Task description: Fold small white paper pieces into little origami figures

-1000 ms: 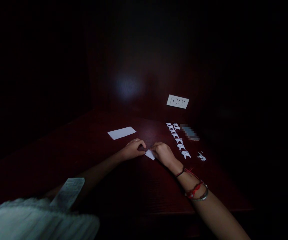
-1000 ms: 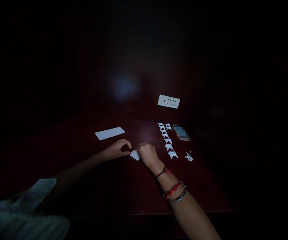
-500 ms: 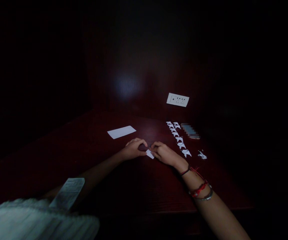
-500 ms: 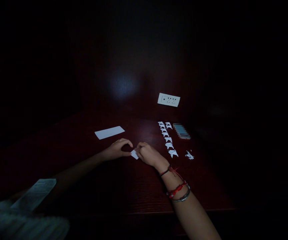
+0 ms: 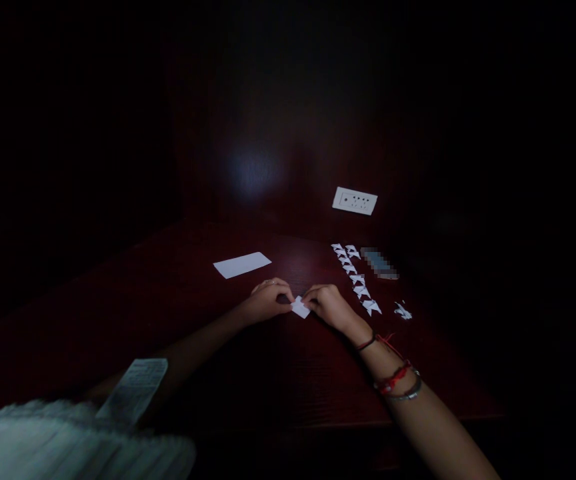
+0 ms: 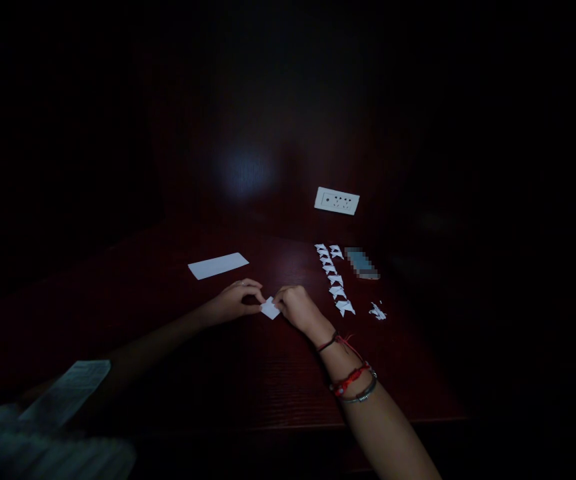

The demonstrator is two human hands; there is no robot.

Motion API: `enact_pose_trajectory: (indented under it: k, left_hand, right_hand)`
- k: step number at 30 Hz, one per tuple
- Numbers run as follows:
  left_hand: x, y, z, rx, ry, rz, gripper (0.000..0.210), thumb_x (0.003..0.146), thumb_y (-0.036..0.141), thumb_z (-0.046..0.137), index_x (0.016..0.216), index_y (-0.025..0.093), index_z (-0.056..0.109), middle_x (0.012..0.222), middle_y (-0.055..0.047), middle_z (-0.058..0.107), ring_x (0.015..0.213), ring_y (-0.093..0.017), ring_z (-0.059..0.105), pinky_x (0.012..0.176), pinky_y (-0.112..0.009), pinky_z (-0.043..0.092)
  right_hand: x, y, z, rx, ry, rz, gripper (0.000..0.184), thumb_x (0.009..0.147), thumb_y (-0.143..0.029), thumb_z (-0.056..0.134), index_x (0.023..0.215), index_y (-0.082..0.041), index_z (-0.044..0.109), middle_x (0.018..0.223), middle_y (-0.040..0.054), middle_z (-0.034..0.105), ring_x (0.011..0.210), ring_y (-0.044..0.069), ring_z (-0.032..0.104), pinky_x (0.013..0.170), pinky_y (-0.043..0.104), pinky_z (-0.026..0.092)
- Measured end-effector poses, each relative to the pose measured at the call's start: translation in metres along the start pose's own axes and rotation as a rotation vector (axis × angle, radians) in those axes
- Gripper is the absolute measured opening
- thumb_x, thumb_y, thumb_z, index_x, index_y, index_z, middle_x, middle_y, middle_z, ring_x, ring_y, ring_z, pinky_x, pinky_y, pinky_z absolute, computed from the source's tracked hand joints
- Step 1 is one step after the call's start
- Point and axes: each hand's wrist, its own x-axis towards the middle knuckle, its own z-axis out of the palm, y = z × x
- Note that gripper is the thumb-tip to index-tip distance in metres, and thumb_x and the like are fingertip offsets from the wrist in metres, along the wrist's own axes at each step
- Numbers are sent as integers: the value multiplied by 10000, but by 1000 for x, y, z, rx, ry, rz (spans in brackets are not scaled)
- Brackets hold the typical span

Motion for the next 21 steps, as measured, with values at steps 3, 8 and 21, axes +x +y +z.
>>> enact_pose_trajectory:
  k: [3,8,21]
  left_hand:
    - [-1,0,-2,44,-21,22,166,668,355,512,790,262,574,1027,19,461,957,-185,408,825,-327,274]
    - [-2,5,-9,131,-44,169,134,729,303,451,790,255,560,1030,27,491,992,-191,385,817,-316,274]
    - [-8,12,-12,292,-122,356,258,813,250,330,1053,233,424,1072,-23,488,1000,-174,408,834,-292,245]
  right_hand:
    - [-1,2,-3,-5,-22,-4,151,708,-119,487,791,-127,613,804,58,603,748,104,540,707,203,397]
    - [-3,2,-9,-58,-140,-68,189,716,-146,478,861,-144,600,902,58,584,843,107,522,770,210,377]
    - [-5,-8,-17,-207,-212,9,239,749,-238,429,928,-174,573,973,51,565,909,130,503,789,219,356]
